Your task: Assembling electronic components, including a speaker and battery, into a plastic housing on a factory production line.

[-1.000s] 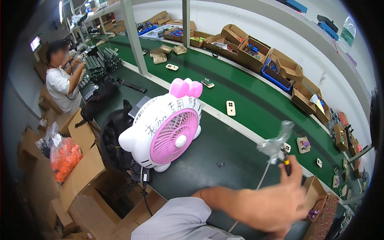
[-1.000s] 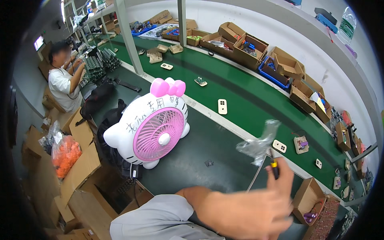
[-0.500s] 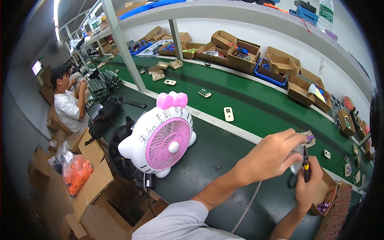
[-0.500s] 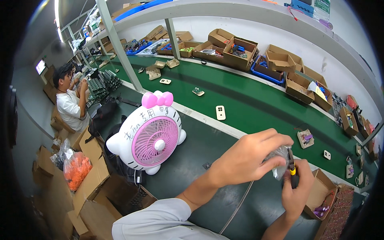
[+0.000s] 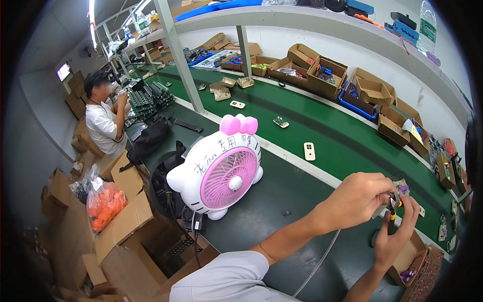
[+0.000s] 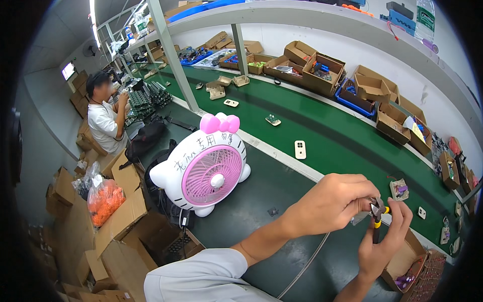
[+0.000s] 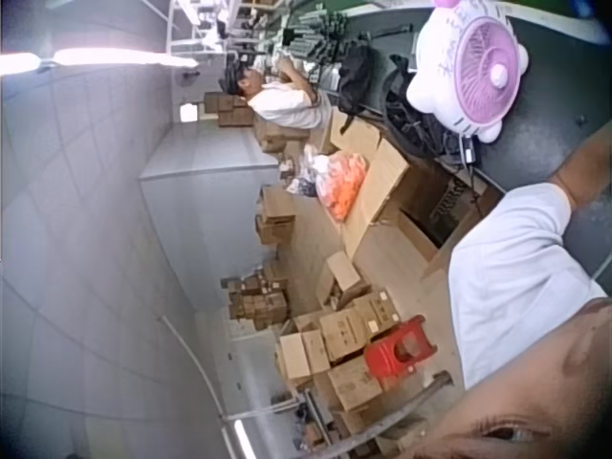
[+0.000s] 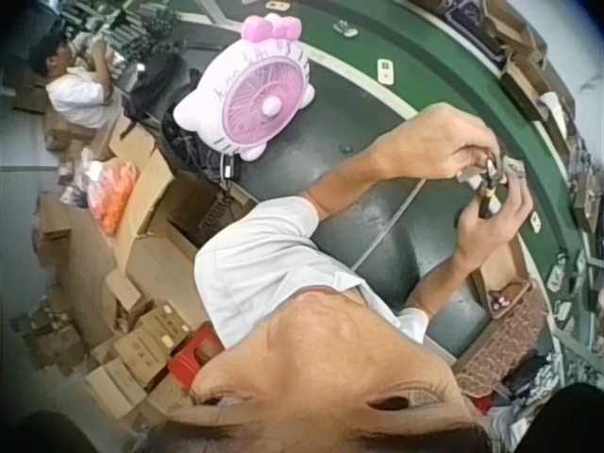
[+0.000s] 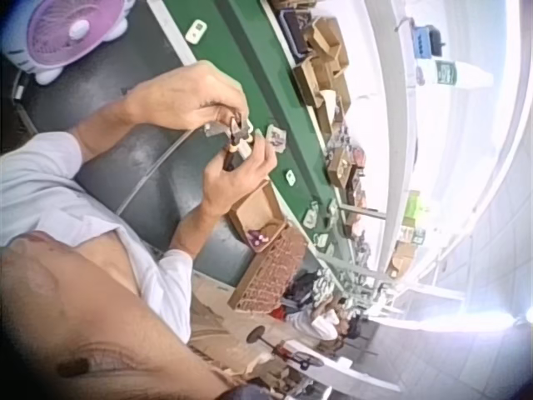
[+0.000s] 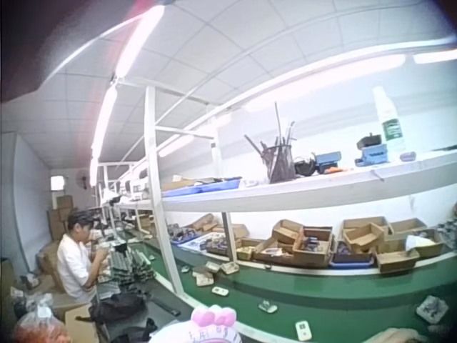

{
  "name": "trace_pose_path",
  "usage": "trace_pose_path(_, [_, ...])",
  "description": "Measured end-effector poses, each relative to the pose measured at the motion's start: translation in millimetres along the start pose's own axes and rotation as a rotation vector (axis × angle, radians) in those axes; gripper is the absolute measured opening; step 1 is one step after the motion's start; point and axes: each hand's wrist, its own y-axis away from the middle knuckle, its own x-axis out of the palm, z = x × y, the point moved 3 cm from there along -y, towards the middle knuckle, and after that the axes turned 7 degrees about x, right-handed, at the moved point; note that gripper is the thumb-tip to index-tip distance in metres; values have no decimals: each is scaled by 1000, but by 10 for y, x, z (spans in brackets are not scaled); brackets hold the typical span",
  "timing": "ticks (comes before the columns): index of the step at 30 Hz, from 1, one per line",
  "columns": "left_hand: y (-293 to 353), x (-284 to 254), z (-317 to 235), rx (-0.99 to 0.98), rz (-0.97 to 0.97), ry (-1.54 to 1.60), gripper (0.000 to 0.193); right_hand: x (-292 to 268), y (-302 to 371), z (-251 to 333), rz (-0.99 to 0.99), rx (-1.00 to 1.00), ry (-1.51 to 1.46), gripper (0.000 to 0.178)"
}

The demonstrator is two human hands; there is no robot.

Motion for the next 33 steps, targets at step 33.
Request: trace_pose_path(33, [-39,254,175,-144,-256,425,8,-166,-68,-22,-37,58,-120,41])
